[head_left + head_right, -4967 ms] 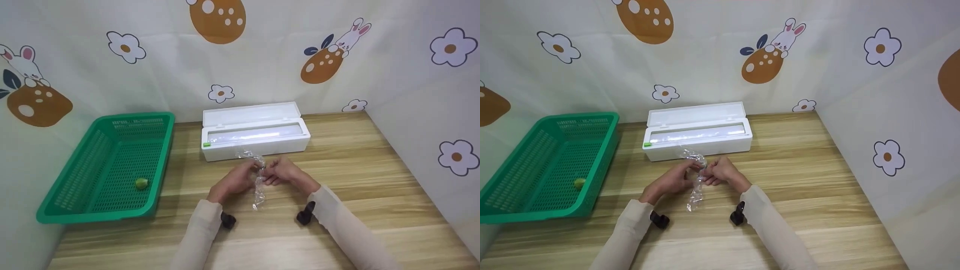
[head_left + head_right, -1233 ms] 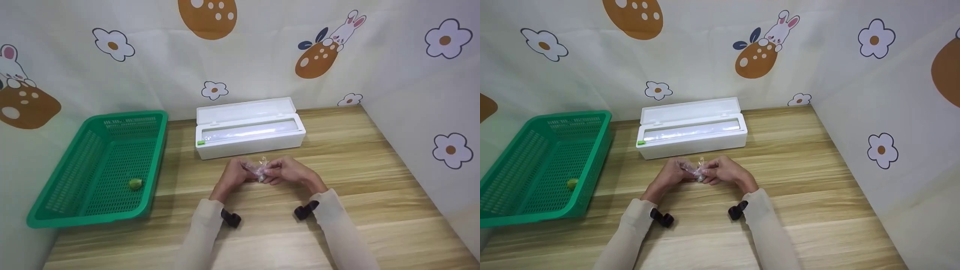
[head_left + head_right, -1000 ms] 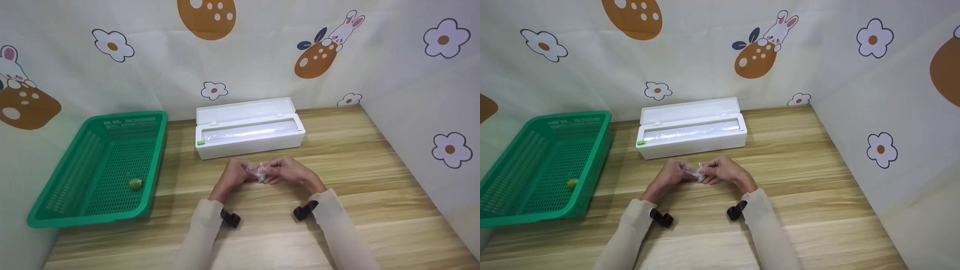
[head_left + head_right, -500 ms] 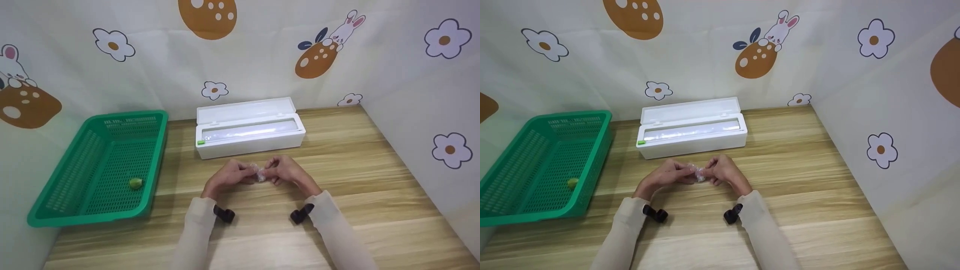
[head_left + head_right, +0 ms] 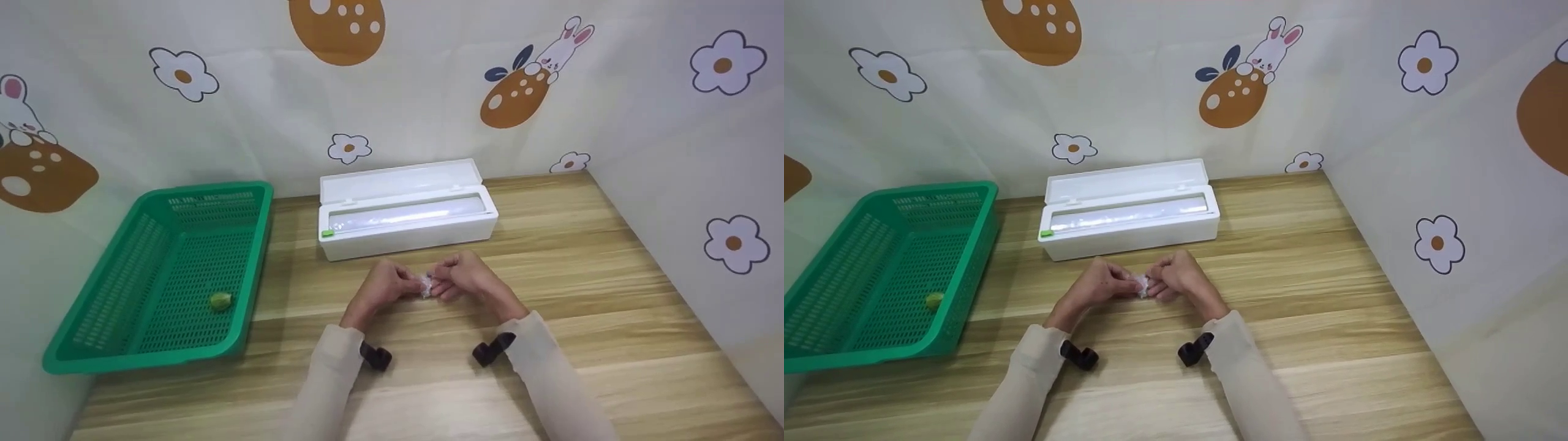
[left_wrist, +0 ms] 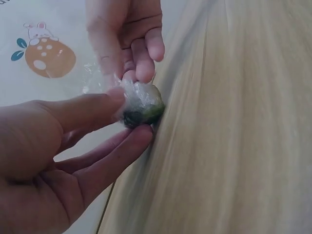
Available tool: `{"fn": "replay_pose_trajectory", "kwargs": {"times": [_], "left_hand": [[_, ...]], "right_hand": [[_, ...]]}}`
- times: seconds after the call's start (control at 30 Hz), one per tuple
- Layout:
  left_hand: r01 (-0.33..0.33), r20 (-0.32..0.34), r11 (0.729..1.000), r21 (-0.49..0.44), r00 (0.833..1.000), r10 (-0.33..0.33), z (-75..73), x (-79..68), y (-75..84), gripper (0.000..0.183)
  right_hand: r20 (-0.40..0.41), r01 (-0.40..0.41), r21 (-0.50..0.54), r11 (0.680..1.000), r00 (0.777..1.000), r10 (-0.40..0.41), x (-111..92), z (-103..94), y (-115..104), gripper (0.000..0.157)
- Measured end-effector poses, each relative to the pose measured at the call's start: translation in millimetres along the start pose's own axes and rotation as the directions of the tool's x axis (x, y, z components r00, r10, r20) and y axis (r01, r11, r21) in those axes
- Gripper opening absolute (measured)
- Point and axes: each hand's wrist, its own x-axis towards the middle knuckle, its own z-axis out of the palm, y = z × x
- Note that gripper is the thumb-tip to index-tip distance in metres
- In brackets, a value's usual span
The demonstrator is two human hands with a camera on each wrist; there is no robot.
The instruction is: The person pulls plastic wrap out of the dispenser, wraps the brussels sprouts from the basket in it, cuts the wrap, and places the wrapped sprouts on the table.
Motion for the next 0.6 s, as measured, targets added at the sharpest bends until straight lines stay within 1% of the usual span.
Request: {"fn": "replay_pose_trajectory", "kwargs": {"times": [0.1,0.17,0.27,0.37,0.47,0.57,0.6], "left_hand": [[-0.016,-0.022,1.0,0.018,1.0,0.016,1.4,0.6,0.5,0.013],[-0.024,-0.017,1.0,0.019,1.0,0.025,1.6,0.8,1.3,0.013],[-0.029,0.023,0.999,0.022,0.999,0.028,-0.1,0.9,2.3,0.014],[-0.02,0.081,1.0,0.01,0.997,0.019,-4.5,-0.1,2.5,0.015],[0.026,0.14,0.995,-0.094,0.99,-0.012,-8.0,-0.3,-0.5,0.015],[0.074,0.162,0.975,-0.208,0.986,-0.041,-6.7,1.1,-4.6,0.02],[0.092,0.166,0.965,-0.246,0.985,-0.052,-5.4,1.9,-5.6,0.022]], "right_hand": [[0.012,-0.001,-0.019,1.0,1.0,0.002,-3.0,2.4,-3.8,0.025],[0.0,-0.002,-0.055,0.999,1.0,0.002,-4.5,4.4,-5.2,0.025],[-0.024,-0.006,-0.088,0.996,1.0,0.004,-5.1,6.3,-5.1,0.022],[-0.034,-0.016,-0.077,0.997,0.999,0.013,-3.7,5.9,-3.2,0.02],[-0.019,-0.02,-0.061,0.998,1.0,0.019,-1.7,4.6,-1.8,0.021],[0.011,-0.021,-0.041,0.999,1.0,0.022,-0.9,2.7,-1.6,0.022],[0.025,-0.017,-0.039,0.999,1.0,0.018,-0.6,1.9,-1.6,0.022]]}}
